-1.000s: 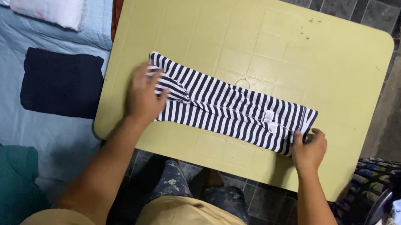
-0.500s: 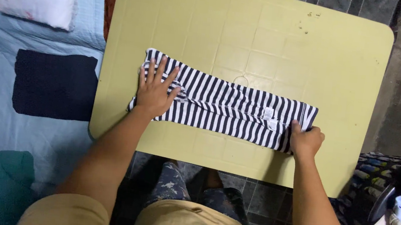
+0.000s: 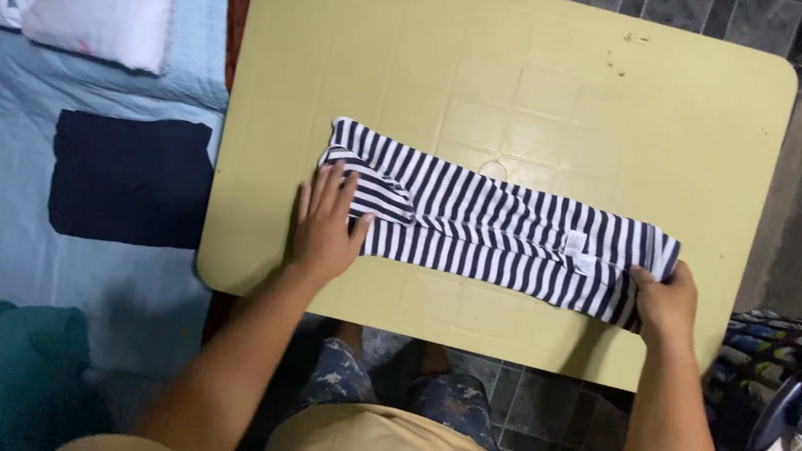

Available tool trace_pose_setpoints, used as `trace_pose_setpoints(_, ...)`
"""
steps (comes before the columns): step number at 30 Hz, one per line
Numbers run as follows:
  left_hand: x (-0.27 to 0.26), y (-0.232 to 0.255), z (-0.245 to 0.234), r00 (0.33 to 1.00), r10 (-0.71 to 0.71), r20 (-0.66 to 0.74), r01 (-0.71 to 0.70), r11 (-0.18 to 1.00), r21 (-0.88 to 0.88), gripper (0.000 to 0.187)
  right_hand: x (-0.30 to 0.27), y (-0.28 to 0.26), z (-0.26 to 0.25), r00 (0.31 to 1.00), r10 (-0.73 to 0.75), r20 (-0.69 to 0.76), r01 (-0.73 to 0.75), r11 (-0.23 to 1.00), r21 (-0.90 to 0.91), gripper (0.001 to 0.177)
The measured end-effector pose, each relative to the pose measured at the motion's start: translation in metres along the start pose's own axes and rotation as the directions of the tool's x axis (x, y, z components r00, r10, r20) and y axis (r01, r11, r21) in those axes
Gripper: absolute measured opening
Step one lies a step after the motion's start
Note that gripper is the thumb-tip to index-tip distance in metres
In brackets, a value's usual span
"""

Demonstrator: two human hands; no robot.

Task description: Fold various pieces of clothing from a laundry pile and place them on a bed.

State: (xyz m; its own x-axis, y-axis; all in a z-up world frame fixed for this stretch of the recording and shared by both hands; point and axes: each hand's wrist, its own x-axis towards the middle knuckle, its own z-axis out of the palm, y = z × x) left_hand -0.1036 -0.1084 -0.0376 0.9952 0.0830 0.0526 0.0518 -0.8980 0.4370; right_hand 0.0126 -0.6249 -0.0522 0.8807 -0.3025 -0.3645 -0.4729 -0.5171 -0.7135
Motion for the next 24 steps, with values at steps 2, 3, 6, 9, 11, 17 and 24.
trace_pose_setpoints(2,-0.011,-0.004,0.001,0.990,-0.084,-0.109,0.075,0.994,-0.078,0.059,-0.023,-0.047,0.001,0.999,-0.032,0.039,0.031,0.999,0.016,0.037)
trace_pose_setpoints(3,-0.015,-0.006,0.001,0.963,-0.171,-0.209,0.137,0.977,-0.165,0.051,-0.035,-0.070,0.002,0.995,-0.063,0.075,0.061,0.998,0.033,0.040)
trace_pose_setpoints(6,-0.023,-0.028,0.029,0.841,-0.448,-0.304,0.344,0.875,-0.340,0.036,-0.067,-0.125,0.029,0.980,-0.118,0.158,0.116,0.993,0.021,0.047)
trace_pose_setpoints(9,-0.015,-0.054,0.051,0.791,-0.611,-0.030,0.362,0.508,-0.782,0.033,-0.124,-0.213,0.079,0.970,-0.143,0.198,0.174,0.974,-0.146,0.053)
trace_pose_setpoints(11,-0.002,-0.055,0.038,0.800,-0.596,0.070,0.379,0.411,-0.829,0.038,-0.144,-0.230,0.134,0.957,-0.173,0.233,0.215,0.962,-0.166,0.053)
trace_pose_setpoints(17,0.032,-0.057,-0.018,0.616,-0.443,0.652,0.639,-0.203,-0.742,0.058,-0.221,-0.280,0.254,0.824,-0.233,0.516,0.306,0.950,-0.060,0.063)
trace_pose_setpoints(24,0.028,-0.101,0.075,0.840,-0.399,0.368,0.493,0.279,-0.824,0.055,-0.247,-0.214,0.274,0.786,-0.310,0.535,0.398,0.916,-0.054,0.057)
